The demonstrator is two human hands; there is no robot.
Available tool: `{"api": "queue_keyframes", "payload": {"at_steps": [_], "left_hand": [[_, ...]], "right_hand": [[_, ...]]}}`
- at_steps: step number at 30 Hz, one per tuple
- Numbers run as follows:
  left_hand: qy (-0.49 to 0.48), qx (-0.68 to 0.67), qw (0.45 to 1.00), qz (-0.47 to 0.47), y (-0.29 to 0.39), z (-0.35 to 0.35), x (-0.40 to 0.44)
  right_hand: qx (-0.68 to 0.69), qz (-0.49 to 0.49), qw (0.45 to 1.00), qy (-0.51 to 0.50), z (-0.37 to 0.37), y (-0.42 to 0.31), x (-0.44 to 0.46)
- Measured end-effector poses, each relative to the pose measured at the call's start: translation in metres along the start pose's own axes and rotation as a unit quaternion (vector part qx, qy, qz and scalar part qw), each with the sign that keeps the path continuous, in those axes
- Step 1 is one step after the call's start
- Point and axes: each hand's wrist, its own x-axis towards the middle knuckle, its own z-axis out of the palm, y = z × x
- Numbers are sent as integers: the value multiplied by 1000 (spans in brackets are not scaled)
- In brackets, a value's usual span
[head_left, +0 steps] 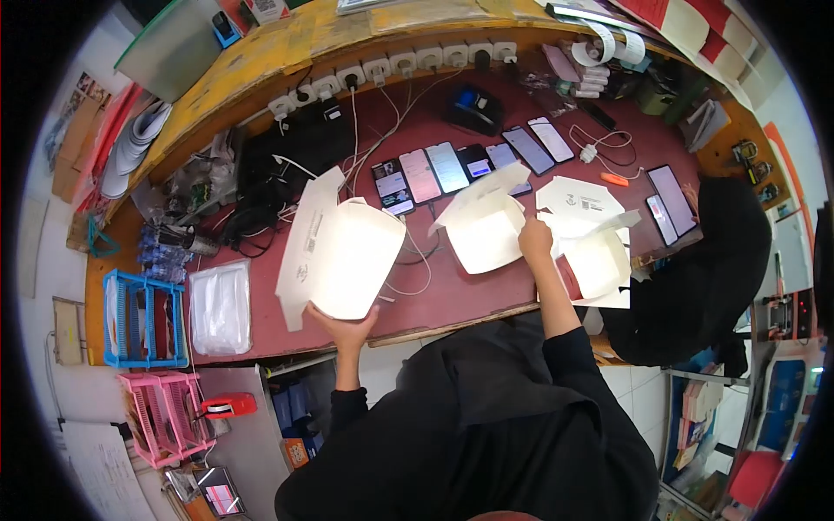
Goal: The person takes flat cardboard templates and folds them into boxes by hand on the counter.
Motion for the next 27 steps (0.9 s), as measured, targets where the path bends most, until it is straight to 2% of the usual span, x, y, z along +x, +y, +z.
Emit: {"api": "queue_keyframes", "payload": {"at_steps": [1, 2, 4, 5, 6, 8, 10, 11, 14, 15, 18, 22, 25, 27], "left_hand": [[-1, -42, 999, 17, 12, -10, 7], [-4, -84, 996, 34, 19, -16, 12], [-49, -45, 992, 106, 22, -27, 17], [-77, -52, 987, 134, 34, -33, 21], [-105, -59, 979, 162, 47, -38, 25], [-149, -66, 966, 201, 65, -40, 28], [-175, -66, 958, 218, 79, -34, 30], [-184, -67, 955, 222, 83, -29, 31], [-205, -68, 948, 232, 91, -16, 33], [-213, -65, 946, 236, 91, -12, 33], [-224, -57, 933, 275, 98, 0, 43], [-214, -181, 911, 301, 161, 7, 70], [-272, -105, 909, 297, 144, 12, 70], [-299, -121, 911, 257, 142, 16, 70]], "right_hand": [[-9, -8, 1000, -12, -7, -5, 0], [18, -40, 998, 42, -13, -10, 0], [66, -102, 980, 156, -78, -52, -12], [240, -103, 956, 134, -111, -73, -21], [406, -100, 902, 109, -140, -93, -31], [525, -160, 836, 9, -178, -121, -46], [612, -119, 759, -190, -197, -130, -48], [623, -85, 749, -209, -196, -132, -50], [638, -137, 711, -262, -176, -115, -49], [640, -118, 723, -233, -169, -114, -55], [771, 44, 575, -272, -174, -100, -60], [723, 39, 625, -291, -214, -95, -67], [730, 66, 645, -215, -218, -102, -75], [774, 3, 608, -178, -204, -97, -68]]}}
